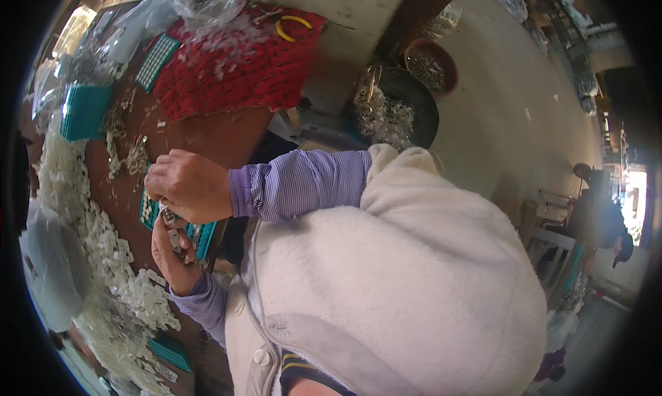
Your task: The person repeatedly picks small white plastic housings and inserts small cylindrical components into them, then tests each assembly by pressing a button that lights a red LED. Completed units are placed into a teal tray. The person handles components one at a time throughout the clip.
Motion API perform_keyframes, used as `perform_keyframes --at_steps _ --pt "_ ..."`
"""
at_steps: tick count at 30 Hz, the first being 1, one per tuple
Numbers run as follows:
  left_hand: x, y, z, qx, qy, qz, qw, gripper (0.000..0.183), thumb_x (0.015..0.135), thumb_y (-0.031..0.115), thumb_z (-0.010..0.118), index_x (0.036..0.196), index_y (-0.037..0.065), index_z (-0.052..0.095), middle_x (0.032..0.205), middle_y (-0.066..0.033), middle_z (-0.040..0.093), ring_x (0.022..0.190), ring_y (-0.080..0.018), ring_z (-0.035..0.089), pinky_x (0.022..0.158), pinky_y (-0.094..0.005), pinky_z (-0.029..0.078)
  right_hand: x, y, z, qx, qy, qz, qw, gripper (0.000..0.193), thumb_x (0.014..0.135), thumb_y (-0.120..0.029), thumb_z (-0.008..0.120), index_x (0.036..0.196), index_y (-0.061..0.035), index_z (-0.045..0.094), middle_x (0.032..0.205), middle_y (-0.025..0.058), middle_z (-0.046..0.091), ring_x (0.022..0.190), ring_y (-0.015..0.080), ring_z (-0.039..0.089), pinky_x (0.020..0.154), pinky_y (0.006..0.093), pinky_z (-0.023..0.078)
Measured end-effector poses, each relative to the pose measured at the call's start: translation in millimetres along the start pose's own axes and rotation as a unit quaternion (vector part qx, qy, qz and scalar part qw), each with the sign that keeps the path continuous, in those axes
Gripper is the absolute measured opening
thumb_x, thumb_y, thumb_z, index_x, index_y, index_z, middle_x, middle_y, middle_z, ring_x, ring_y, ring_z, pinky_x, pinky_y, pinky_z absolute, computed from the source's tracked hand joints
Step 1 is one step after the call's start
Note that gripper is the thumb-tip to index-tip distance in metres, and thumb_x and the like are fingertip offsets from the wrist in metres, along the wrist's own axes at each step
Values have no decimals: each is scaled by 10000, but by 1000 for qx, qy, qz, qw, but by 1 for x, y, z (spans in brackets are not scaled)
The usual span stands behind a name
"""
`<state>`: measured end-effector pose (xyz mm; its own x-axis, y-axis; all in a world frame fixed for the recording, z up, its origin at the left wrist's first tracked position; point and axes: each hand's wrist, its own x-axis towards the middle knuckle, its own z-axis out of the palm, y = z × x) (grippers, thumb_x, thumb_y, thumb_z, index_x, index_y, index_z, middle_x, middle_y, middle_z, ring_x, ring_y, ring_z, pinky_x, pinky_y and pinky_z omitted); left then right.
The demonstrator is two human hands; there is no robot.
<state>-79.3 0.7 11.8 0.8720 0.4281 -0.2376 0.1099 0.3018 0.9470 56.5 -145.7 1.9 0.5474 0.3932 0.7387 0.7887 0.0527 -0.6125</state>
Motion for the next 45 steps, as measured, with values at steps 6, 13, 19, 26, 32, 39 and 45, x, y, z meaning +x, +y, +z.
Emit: perform_keyframes --at_steps 6,13,19,26,32,39,45 --pt "6 2 27 123 -30 92 988 253 1071 144 698 1292 25 663 761 43 576 605 -1 459 498 -177 297 -2 3 -20 30 35 46 998 222 806 -49 785 967 -64 633 965 88 656 939 322 665 786 460 541" --pt "15 10 60 85 -31 25 996 176 1116 240 637 1155 68 644 819 5 687 603 -33 593 450 -174 366 -1 12 -42 28 -14 -39 999 257 755 -79 785 938 -51 608 947 112 597 895 338 643 816 453 553" --pt "41 11 54 -51 -105 -117 986 187 1116 256 632 1170 77 646 791 18 659 557 -28 532 445 -176 365 8 21 -52 -75 -79 -59 992 207 756 -120 783 877 -59 626 888 93 594 858 303 636 785 444 537" --pt "68 2 26 -195 -49 -33 979 177 1070 140 677 1220 52 641 1242 -197 755 637 -20 510 438 -166 344 55 116 -99 -308 -127 -13 943 119 856 -130 809 958 -73 793 936 87 658 965 310 651 849 433 527" --pt "59 7 18 -184 -70 -27 980 352 1088 168 625 1404 14 623 1297 -182 737 692 -24 532 482 -167 370 60 131 -91 -353 -181 -23 918 116 880 -149 778 891 -79 686 910 96 656 935 308 659 850 443 526" --pt "43 9 34 -122 -78 -76 987 420 1101 192 606 1471 -6 583 1060 -110 736 610 -35 510 472 -164 381 34 35 -40 61 -126 53 989 155 890 -34 727 964 -53 593 939 119 649 889 326 632 845 440 490" --pt "32 12 29 -148 -120 -56 980 240 1077 202 688 1258 44 699 898 -13 714 687 -30 603 503 -174 402 38 12 -42 30 -162 -52 985 211 858 7 708 996 -35 554 965 123 640 894 353 624 861 450 485"
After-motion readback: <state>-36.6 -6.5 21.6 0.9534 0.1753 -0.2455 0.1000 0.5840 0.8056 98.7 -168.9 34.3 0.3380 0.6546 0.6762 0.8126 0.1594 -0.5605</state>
